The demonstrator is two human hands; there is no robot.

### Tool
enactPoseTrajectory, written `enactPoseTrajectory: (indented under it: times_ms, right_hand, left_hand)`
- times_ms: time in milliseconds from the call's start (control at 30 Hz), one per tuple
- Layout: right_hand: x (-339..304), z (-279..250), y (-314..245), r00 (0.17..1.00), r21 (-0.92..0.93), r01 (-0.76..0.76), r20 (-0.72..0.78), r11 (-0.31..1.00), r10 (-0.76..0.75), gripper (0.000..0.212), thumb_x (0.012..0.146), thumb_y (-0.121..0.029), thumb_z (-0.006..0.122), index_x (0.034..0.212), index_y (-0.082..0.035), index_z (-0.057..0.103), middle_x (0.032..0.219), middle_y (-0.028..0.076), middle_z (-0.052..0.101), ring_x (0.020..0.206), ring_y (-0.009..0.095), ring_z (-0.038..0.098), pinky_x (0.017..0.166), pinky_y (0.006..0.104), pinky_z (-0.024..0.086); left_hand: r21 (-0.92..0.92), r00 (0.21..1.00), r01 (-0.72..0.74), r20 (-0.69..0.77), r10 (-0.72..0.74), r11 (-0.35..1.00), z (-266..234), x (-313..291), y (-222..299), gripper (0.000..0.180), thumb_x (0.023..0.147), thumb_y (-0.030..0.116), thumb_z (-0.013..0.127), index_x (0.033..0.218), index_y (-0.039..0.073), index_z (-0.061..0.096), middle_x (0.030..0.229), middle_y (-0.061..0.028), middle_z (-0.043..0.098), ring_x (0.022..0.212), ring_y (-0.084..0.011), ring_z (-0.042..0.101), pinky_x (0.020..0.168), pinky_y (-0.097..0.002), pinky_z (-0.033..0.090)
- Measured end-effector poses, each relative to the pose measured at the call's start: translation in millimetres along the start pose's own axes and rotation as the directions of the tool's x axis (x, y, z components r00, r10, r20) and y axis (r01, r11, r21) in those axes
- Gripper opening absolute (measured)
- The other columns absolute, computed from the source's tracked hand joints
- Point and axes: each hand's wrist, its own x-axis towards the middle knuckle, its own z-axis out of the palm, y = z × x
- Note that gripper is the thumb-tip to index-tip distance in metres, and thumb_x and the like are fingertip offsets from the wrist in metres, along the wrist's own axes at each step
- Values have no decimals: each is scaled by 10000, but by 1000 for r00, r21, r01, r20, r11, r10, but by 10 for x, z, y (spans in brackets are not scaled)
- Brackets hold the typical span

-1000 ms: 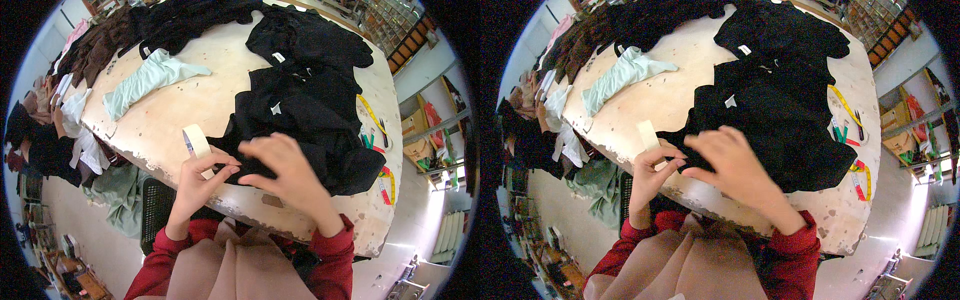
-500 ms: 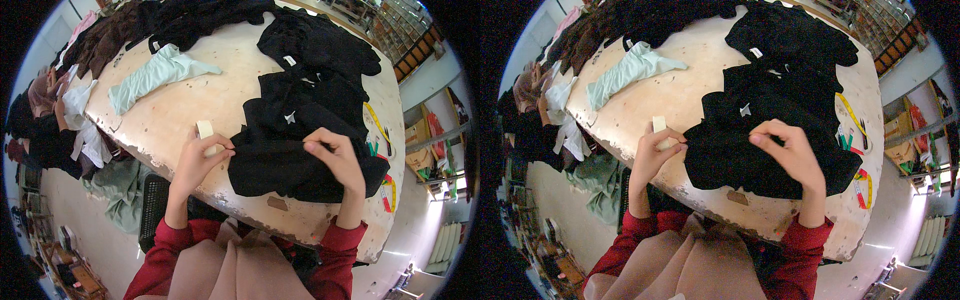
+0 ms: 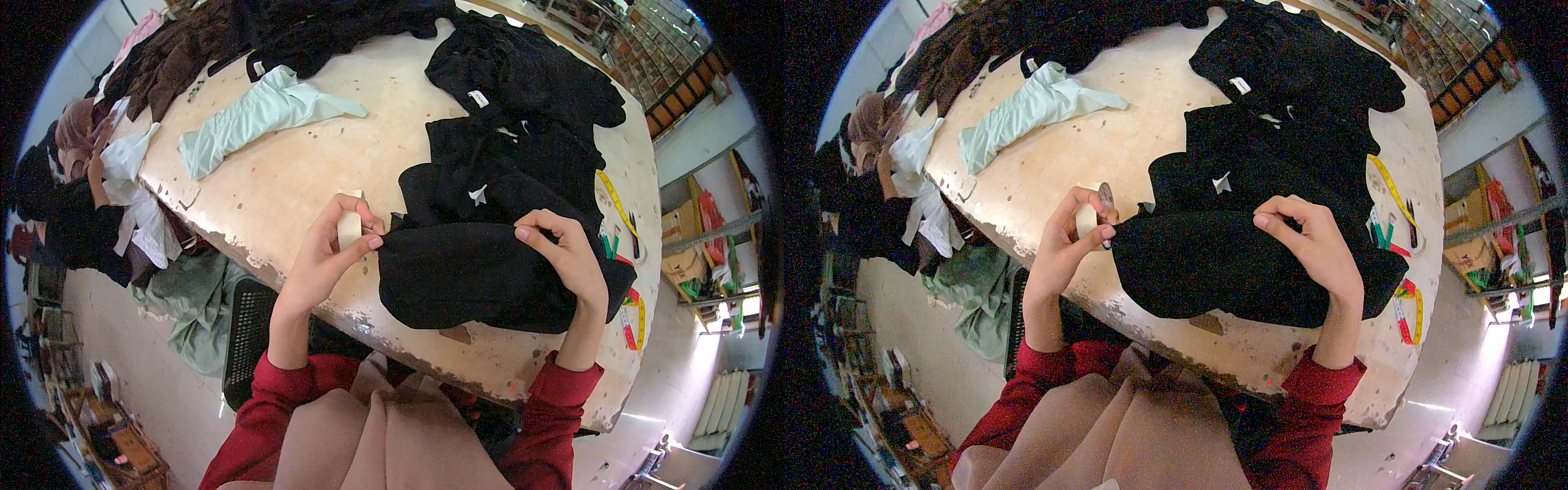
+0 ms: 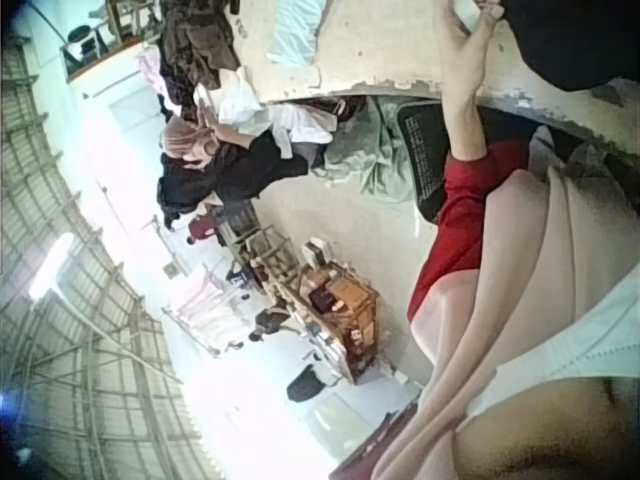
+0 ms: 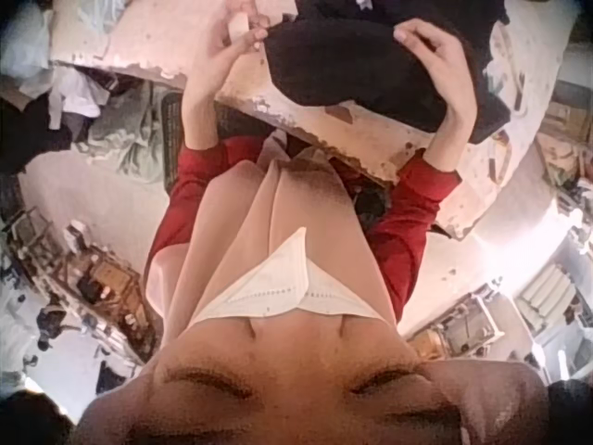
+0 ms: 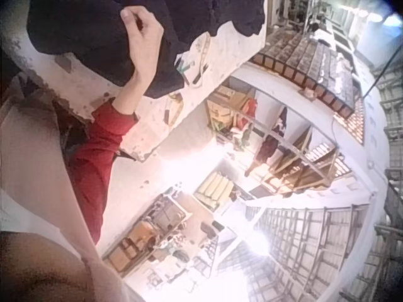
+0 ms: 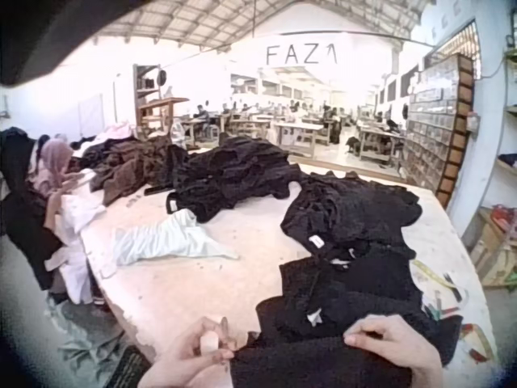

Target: The person lays a black sweater flat on a worktable, smooths it, and uses a measuring tape and pen to mark measurements on the garment. The person then folds the sweater and places it aside.

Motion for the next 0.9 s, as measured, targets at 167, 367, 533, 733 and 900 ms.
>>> enactPoseTrajectory:
  times_ms: [167, 367, 533, 733, 900]
  right_hand:
    - [-97, -43, -144, 974, -81, 218, -50, 973, -223, 137, 829, -128, 718, 923, -28, 723, 803, 70, 669, 810, 196, 598, 767, 306, 455]
    - [-296, -85, -398, 935, -235, 344, 4, 909, -353, 132, 787, -153, 754, 887, -66, 749, 803, 25, 695, 828, 201, 613, 775, 311, 462]
    - [-293, -14, -412, 799, 57, 414, 456, 908, -393, 166, 771, -155, 781, 898, -51, 754, 855, 79, 724, 848, 208, 649, 776, 315, 517]
    - [-291, 573, -728, 765, -43, 644, 23, 764, -644, 762, 818, -315, 742, 1456, -84, 397, 1424, 185, 458, 1085, 299, 616, 782, 358, 550]
    - [-435, 309, -557, 869, 3, 393, 326, 920, -372, 376, 803, -211, 698, 1154, -105, 613, 999, 104, 672, 817, 325, 674, 729, 366, 543]
  left_hand:
    - [106, 976, -180, -102, 190, 978, -32, -72, -51, 242, 895, -98, 586, 1062, 41, 479, 955, -59, 582, 938, -126, 576, 853, -262, 471]
    - [247, 942, -293, -90, 323, 924, -87, -177, 5, 194, 898, -116, 561, 1024, 20, 505, 995, -100, 622, 933, -152, 605, 810, -273, 503]
    - [505, 916, -37, -329, 232, 862, -97, -180, 163, 185, 947, -77, 492, 1105, 13, 528, 989, -87, 619, 875, -130, 593, 754, -255, 500]
    - [192, 889, -407, 306, 339, 893, 51, -391, 423, 430, 817, 62, 760, 1117, 31, 453, 997, -74, 567, 836, -117, 565, 738, -248, 465]
    - [-20, 888, -299, 359, 286, 954, 355, -334, 238, 600, 797, 196, 804, 1191, 21, 387, 1041, -139, 589, 921, -192, 597, 818, -305, 448]
